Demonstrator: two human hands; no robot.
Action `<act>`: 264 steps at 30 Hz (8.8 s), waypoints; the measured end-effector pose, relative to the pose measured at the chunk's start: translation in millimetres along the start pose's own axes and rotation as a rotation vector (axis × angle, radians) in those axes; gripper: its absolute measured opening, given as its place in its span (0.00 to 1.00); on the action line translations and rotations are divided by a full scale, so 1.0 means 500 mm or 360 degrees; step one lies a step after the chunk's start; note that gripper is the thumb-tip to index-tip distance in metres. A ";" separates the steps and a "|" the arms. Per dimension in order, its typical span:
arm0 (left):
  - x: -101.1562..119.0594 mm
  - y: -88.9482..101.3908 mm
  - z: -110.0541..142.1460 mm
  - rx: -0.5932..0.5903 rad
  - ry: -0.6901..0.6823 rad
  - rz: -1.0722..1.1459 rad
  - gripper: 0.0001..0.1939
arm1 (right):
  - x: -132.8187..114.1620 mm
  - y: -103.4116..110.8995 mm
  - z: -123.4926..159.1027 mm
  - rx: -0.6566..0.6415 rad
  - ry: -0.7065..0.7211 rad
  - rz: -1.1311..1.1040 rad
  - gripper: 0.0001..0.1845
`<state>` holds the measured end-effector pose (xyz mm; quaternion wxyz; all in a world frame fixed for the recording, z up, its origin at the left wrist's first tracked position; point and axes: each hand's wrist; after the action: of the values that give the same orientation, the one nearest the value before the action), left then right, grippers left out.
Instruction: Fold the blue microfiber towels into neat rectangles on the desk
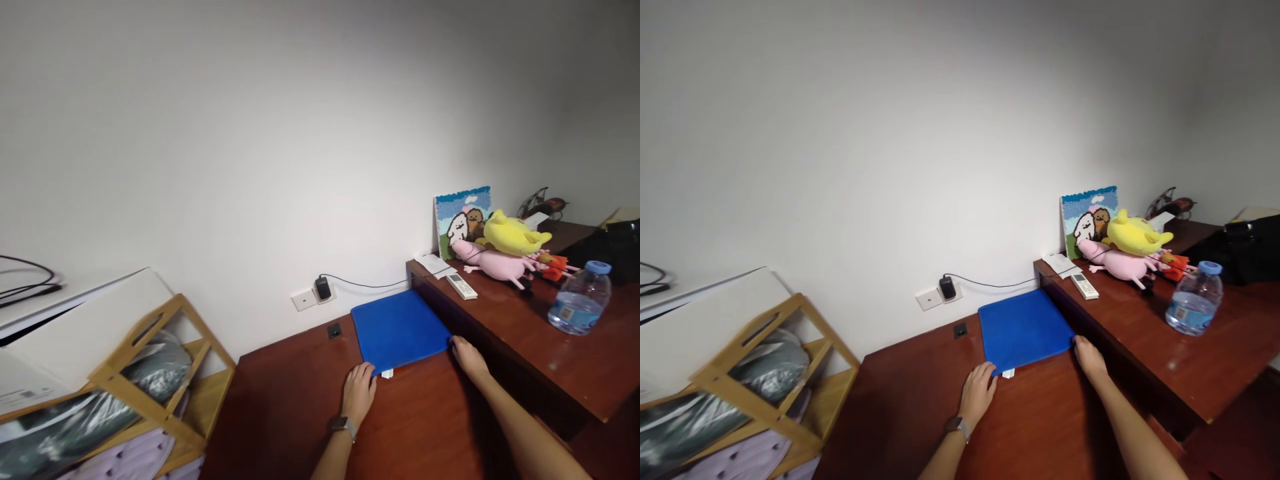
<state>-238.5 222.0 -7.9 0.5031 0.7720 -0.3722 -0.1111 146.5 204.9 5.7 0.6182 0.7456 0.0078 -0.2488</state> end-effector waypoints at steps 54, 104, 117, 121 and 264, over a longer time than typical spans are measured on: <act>0.082 0.318 0.457 0.0012 0.0125 -0.0109 0.17 | -0.119 0.134 0.405 -0.0232 0.0829 -0.0593 0.19; 0.001 0.608 0.110 0.0390 -0.0165 -0.0227 0.11 | -0.228 0.320 0.179 0.0275 0.0738 -0.0968 0.19; 0.072 0.246 0.467 0.0216 -0.0132 -0.0430 0.17 | -0.056 0.017 0.421 -0.0139 0.0592 -0.0702 0.17; 0.068 0.246 0.463 0.0446 -0.0160 -0.0438 0.16 | -0.069 0.033 0.419 -0.0031 0.0527 -0.0872 0.14; 0.162 0.281 0.541 0.0214 -0.0149 -0.0343 0.12 | 0.012 -0.011 0.499 0.0090 0.1007 -0.0397 0.13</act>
<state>-394.8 -51.7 2.4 0.4176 0.8334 -0.3167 -0.1752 59.9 -26.7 -29.9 0.5290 0.7959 0.2835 -0.0791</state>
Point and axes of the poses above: each hand's wrist, its own z-axis away from the middle knuckle, its own y-axis out of the back of the hand, x = y × z, and after that the axes turned 9 degrees about -y, right-handed
